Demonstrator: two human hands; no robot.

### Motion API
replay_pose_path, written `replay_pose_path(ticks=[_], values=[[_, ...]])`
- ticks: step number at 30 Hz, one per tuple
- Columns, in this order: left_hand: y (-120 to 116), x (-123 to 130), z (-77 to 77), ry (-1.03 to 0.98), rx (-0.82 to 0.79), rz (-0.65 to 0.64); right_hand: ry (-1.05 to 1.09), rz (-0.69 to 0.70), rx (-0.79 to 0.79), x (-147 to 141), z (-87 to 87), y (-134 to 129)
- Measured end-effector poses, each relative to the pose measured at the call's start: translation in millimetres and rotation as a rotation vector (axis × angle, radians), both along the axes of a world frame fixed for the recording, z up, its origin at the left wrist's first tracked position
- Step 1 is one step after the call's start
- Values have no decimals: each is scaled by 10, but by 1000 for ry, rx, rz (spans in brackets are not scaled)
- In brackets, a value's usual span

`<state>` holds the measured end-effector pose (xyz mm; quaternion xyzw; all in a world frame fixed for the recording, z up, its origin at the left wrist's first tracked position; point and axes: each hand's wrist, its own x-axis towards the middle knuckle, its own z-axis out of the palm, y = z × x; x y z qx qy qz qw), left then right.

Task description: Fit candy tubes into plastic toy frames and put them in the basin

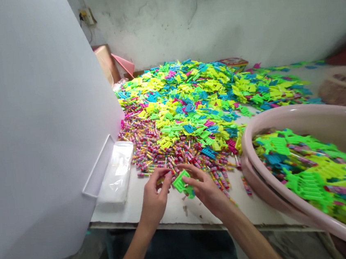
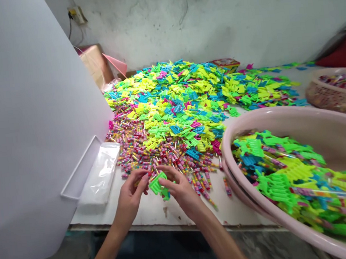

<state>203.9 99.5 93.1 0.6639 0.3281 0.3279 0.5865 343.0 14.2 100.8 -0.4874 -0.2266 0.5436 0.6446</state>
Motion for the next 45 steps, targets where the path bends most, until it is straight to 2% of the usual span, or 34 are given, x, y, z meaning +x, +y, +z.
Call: replay_pose_path(ticks=[8,12,16,21,27,32,37,41,45], values=[[-20,23,34,-25,-32,-52,-129,7,-3,31,-114,9],[-9,22,-2,-8,-48,-54,-240,45,11,29,-57,-17],[1,13,7,31,-2,-67,-241,89,13,-3,22,-49],[33,-20,57,69,24,-74,-360,34,-7,13,50,-46],[85,-54,92,90,101,-124,-387,-8,-24,28,16,-51],[110,-84,115,116,132,-163,-390,34,-29,28,54,-80],[156,-166,145,197,326,-260,-429,58,-4,3,67,-88],[159,-262,110,184,520,-324,-383,42,-42,-66,-27,-75],[168,-339,28,182,562,-362,-406,58,-43,-121,-153,-41]])
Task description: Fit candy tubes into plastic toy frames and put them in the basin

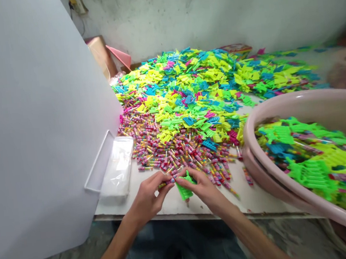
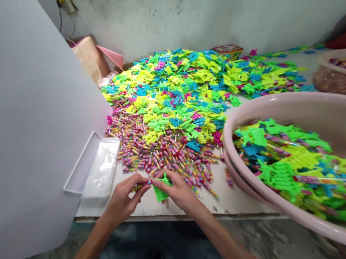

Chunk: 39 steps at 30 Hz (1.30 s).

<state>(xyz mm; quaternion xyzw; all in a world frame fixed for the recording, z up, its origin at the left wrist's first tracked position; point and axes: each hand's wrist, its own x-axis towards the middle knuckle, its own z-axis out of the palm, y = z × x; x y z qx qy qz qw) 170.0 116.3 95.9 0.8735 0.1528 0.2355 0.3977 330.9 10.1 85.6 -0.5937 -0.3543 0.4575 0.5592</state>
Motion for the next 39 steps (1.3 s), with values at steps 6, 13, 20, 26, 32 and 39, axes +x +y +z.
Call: replay_pose_path(ticks=[6,13,20,26,32,39], values=[[-57,85,-13,188,373,100,-12,-83,10,-12,-124,88],[-199,198,-54,134,724,178,91,-119,7,-32,-78,89],[-179,191,-180,68,693,154,229,-130,-34,13,-93,41],[-138,199,-121,28,507,171,354,-47,-41,42,-101,-46],[-31,165,-179,-83,286,364,320,-259,82,312,47,-175],[1,324,-518,168,484,315,-34,-413,341,790,46,-243]])
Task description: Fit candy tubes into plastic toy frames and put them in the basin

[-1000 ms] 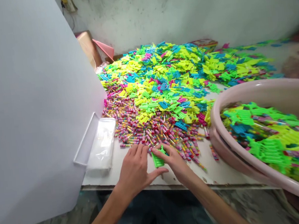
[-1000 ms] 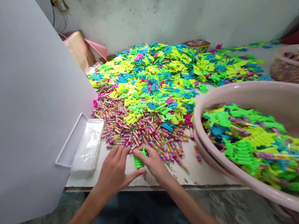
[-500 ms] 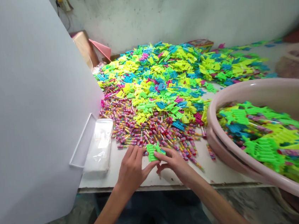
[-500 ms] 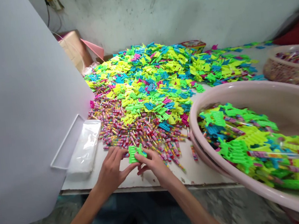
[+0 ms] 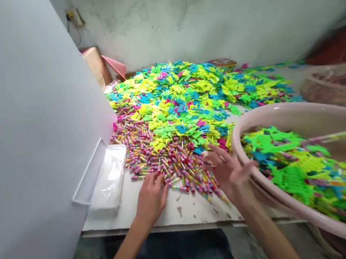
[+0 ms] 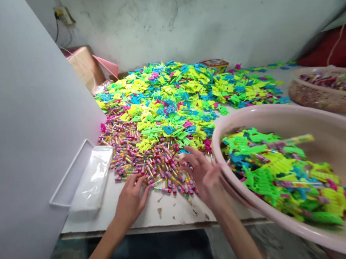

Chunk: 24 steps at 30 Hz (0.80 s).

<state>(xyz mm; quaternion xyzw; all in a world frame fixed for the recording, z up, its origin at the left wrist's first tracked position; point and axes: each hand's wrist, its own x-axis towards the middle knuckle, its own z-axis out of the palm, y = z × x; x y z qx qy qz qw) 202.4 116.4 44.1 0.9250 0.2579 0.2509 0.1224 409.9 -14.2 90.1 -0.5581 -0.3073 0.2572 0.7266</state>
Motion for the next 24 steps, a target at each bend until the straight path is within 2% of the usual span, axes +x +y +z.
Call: replay_pose_path(ticks=[3,5,7,9,12,15,18,21,22,24], values=[[-31,81,-51,43,100,64,-484,-177,-273,162,-228,122],[-19,105,-37,64,99,80,-741,-270,-441,286,-371,205],[10,111,-12,66,74,73,-849,-279,-545,398,-462,266],[38,111,4,40,63,62,-855,-252,-573,471,-494,299],[57,108,17,-34,-16,61,-826,-245,-526,499,-471,297],[56,91,56,-156,-224,118,-765,-284,-458,469,-421,265],[59,50,130,-279,-434,200,-650,-381,-391,403,-363,256],[69,11,214,-414,-683,255,-357,-443,-297,263,-294,295],[69,4,243,-472,-785,257,-218,-404,-263,194,-268,314],[57,-4,303,-579,-968,223,96,-233,-196,25,-215,346]])
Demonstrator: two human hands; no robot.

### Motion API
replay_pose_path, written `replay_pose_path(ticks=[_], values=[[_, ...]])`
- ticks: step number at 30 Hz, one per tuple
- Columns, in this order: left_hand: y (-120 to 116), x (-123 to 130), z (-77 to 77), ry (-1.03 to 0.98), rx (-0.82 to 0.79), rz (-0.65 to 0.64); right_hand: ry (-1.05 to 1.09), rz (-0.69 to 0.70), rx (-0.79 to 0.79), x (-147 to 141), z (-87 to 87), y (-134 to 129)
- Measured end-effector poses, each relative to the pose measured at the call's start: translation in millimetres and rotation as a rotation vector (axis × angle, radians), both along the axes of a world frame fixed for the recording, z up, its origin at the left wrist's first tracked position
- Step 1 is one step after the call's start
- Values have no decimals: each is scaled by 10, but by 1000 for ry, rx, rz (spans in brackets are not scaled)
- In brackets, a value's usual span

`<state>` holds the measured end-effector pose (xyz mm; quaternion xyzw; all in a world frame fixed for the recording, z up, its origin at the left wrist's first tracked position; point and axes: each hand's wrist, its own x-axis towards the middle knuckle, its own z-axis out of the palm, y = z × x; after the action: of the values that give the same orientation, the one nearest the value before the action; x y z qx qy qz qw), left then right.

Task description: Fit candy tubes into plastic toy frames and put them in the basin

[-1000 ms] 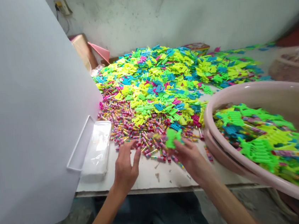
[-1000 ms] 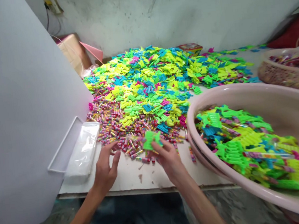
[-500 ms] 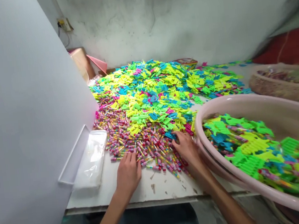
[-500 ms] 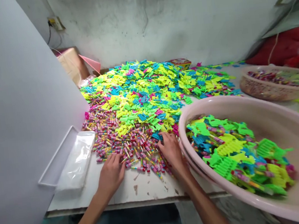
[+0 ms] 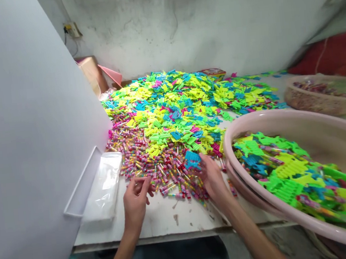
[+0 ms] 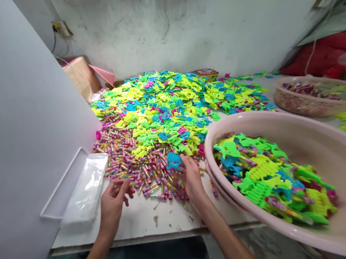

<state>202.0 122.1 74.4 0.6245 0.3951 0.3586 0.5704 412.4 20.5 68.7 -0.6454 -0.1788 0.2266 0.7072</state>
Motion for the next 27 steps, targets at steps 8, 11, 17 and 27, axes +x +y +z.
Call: replay_pose_path(ticks=[8,11,17,27], values=[[-207,-43,214,-211,-156,-205,423,477,16,-639,238,-17],[-276,-61,211,-178,-139,-208,394,495,9,-746,257,-17],[-283,-52,174,-70,-106,-161,457,724,-29,-784,275,-55],[-254,-149,248,-11,-34,-270,192,610,-76,-716,339,-84]])
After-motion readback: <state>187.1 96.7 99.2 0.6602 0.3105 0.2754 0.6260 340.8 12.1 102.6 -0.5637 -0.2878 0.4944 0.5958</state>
